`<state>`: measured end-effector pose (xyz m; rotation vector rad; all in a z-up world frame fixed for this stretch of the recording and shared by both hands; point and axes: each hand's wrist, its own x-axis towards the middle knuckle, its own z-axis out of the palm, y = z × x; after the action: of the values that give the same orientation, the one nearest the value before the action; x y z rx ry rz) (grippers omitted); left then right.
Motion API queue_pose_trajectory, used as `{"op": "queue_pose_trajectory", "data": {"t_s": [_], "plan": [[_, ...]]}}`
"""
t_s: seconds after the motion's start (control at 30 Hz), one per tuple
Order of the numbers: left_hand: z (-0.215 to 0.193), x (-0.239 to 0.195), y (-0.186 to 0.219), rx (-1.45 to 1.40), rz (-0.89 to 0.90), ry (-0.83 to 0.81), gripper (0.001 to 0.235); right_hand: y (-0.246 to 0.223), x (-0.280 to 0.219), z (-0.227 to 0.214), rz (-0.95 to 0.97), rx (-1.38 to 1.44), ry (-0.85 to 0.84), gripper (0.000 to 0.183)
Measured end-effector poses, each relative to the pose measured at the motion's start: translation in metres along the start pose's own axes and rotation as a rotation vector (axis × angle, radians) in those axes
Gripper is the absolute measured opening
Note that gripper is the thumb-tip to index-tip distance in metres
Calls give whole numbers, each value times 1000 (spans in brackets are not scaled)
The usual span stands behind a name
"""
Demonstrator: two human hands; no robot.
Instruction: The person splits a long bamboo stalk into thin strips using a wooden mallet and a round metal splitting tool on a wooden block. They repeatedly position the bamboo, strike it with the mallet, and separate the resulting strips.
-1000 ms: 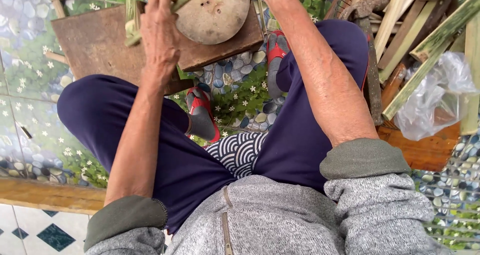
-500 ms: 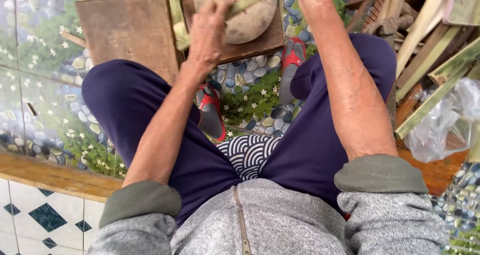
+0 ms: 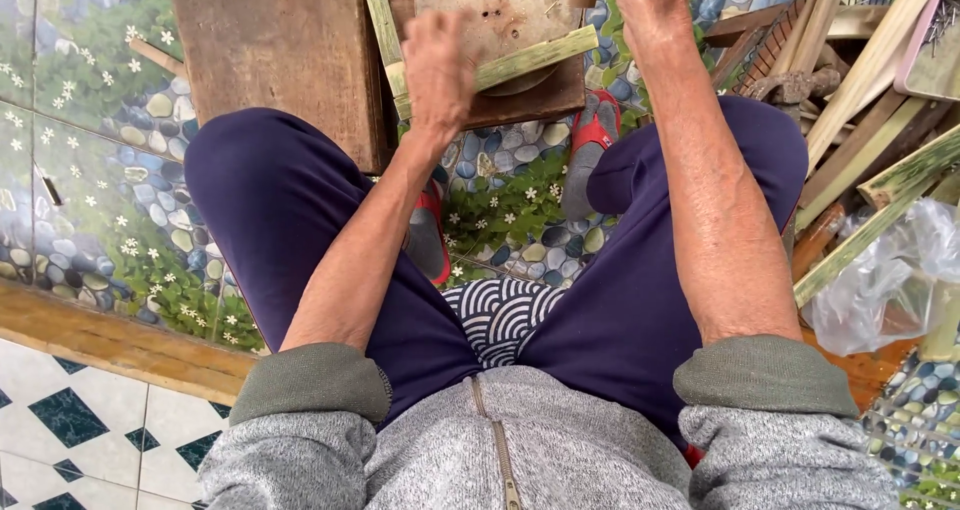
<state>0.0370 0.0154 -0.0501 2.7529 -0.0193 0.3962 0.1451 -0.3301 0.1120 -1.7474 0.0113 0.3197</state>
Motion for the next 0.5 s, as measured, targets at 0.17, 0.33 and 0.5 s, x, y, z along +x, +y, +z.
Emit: {"op": "queue_pose_trajectory", "data": {"t_s": [0.17, 0.33, 0.5], "plan": [[15, 9, -52, -81, -697, 190, 55, 5, 5, -9, 5, 4, 6, 7], [44, -8, -94, -498, -1033, 177, 21, 14, 3, -17, 14, 4, 22, 7], [27, -2, -87, -767, -1133, 165, 23, 30, 7, -15, 16, 11, 27, 7]]}}
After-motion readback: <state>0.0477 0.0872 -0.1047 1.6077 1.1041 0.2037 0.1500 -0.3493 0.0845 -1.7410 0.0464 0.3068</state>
